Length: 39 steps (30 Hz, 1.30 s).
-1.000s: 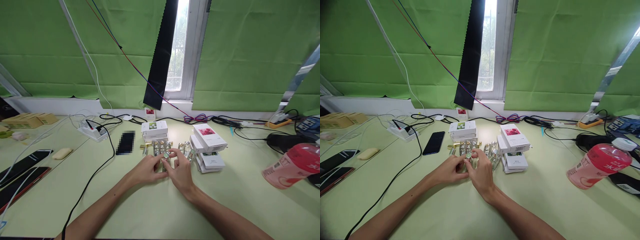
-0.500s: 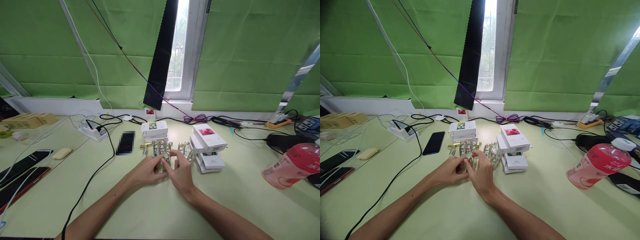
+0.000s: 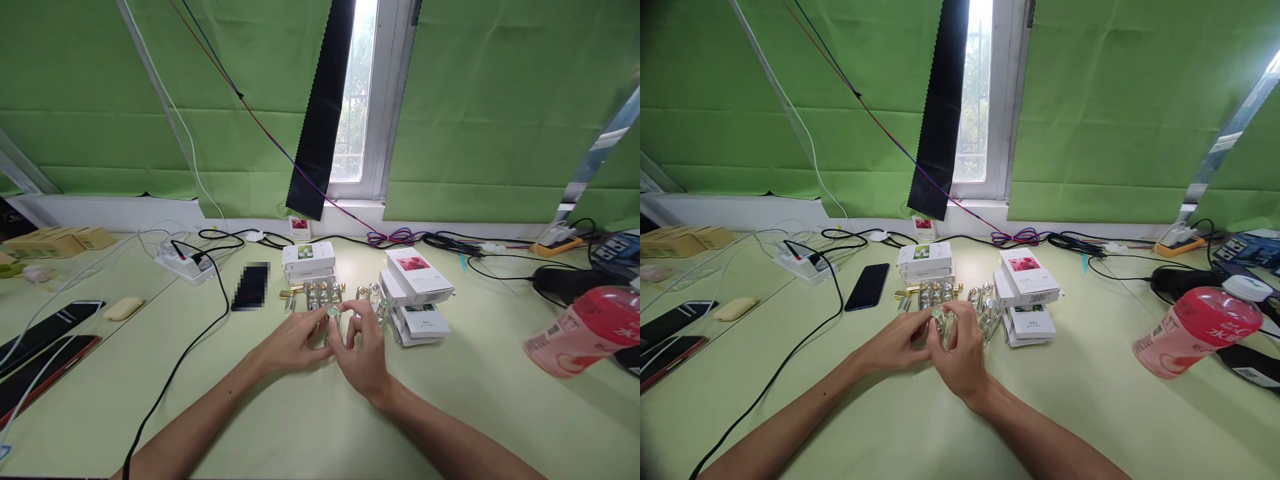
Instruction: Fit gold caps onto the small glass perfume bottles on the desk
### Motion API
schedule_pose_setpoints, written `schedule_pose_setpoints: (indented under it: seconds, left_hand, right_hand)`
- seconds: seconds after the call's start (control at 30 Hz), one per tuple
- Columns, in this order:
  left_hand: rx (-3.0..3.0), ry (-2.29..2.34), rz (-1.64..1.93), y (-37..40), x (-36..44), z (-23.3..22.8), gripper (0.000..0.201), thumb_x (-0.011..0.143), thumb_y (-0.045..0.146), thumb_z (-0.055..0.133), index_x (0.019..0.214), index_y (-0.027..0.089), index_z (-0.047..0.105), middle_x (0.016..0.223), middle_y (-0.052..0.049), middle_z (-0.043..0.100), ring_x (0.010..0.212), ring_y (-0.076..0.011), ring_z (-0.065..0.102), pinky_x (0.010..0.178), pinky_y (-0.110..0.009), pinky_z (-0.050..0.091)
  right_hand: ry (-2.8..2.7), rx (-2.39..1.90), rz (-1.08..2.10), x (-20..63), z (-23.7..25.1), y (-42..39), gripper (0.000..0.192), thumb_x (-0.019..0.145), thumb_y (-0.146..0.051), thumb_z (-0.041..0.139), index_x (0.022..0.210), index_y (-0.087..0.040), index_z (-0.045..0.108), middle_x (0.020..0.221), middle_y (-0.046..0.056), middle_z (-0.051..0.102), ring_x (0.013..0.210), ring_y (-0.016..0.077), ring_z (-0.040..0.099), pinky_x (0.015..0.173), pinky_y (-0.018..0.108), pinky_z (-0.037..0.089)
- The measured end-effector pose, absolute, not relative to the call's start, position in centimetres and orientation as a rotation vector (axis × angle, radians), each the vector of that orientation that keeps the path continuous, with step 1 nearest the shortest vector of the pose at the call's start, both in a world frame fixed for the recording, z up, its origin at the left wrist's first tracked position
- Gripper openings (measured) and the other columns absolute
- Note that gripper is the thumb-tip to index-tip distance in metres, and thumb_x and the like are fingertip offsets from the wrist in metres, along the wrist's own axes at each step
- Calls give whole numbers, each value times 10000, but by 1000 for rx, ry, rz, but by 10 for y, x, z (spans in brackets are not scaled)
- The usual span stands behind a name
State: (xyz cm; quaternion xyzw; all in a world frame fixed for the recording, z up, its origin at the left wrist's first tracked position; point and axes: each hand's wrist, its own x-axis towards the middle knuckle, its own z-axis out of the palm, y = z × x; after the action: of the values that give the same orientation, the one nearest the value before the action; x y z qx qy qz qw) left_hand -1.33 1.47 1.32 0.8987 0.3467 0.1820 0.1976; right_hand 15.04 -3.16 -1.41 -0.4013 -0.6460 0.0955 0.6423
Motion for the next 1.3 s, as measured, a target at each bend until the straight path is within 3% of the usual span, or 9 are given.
schedule_pose_setpoints:
  seconds: [0.13, 0.23, 0.43, 0.53, 0.7, 0.87, 1.07, 1.3]
  left_hand:
    - [2509, 928, 518, 13, -13, 14, 234, 800, 244, 574, 1025, 200, 527, 728, 54, 512, 589, -104, 385, 554, -249, 297]
    - [2504, 920, 531, 12, -12, 15, 271, 797, 234, 569, 1063, 201, 529, 759, 46, 538, 592, -103, 387, 557, -248, 303]
    - [2496, 938, 536, 13, -12, 13, 315, 820, 279, 587, 1123, 201, 553, 656, 66, 450, 572, -110, 378, 546, -248, 294]
    - [2494, 967, 547, 14, -14, 10, 445, 831, 368, 626, 1236, 201, 549, 684, 50, 501, 600, -124, 433, 564, -251, 325]
    - [2502, 1008, 490, 16, -17, 9, 565, 850, 469, 632, 1336, 207, 509, 712, 38, 536, 630, -143, 475, 584, -262, 352]
    - [2496, 1005, 471, 15, -16, 11, 541, 854, 475, 627, 1307, 204, 509, 714, 42, 532, 623, -139, 467, 579, -261, 337]
    - [2497, 1008, 480, 14, -15, 14, 331, 850, 500, 628, 944, 201, 524, 694, 44, 514, 592, -124, 421, 558, -263, 292]
    - [2503, 1013, 455, 14, -15, 15, 337, 850, 484, 635, 848, 212, 435, 693, 49, 499, 593, -120, 410, 557, -260, 280]
  right_hand:
    - [-1534, -835, 136, 150, -15, -32, 209, 920, -122, 566, 1111, -205, 541, 1044, 40, 602, 437, 25, 372, 471, 243, 428]
    - [-1566, -801, 64, 150, -14, -32, 194, 923, -94, 545, 1082, -203, 553, 1014, 44, 622, 488, 51, 447, 508, 244, 457]
    - [-1520, -829, -94, 151, -12, -31, 211, 918, -70, 545, 1080, -201, 573, 956, 62, 647, 819, 171, 626, 673, 302, 504]
    - [-1438, -947, -259, 154, -9, -28, 177, 913, -96, 573, 1053, -203, 586, 937, 55, 659, 916, 214, 613, 816, 386, 461]
    - [-1336, -1106, -408, 161, -7, -19, 131, 910, -136, 579, 1020, -205, 600, 989, 63, 655, 964, 237, 595, 861, 410, 385]
    - [-1283, -1189, -401, 166, -12, -11, 125, 912, -153, 574, 1021, -208, 603, 1021, 70, 632, 1010, 253, 575, 876, 416, 374]
    - [-1292, -1195, -298, 165, -16, -11, 138, 914, -160, 552, 1032, -213, 599, 1039, 73, 622, 1053, 262, 564, 917, 442, 381]
    - [-1297, -1179, -203, 164, -17, -12, 143, 938, -163, 511, 1057, -209, 575, 1050, 81, 604, 1068, 261, 559, 927, 459, 410]
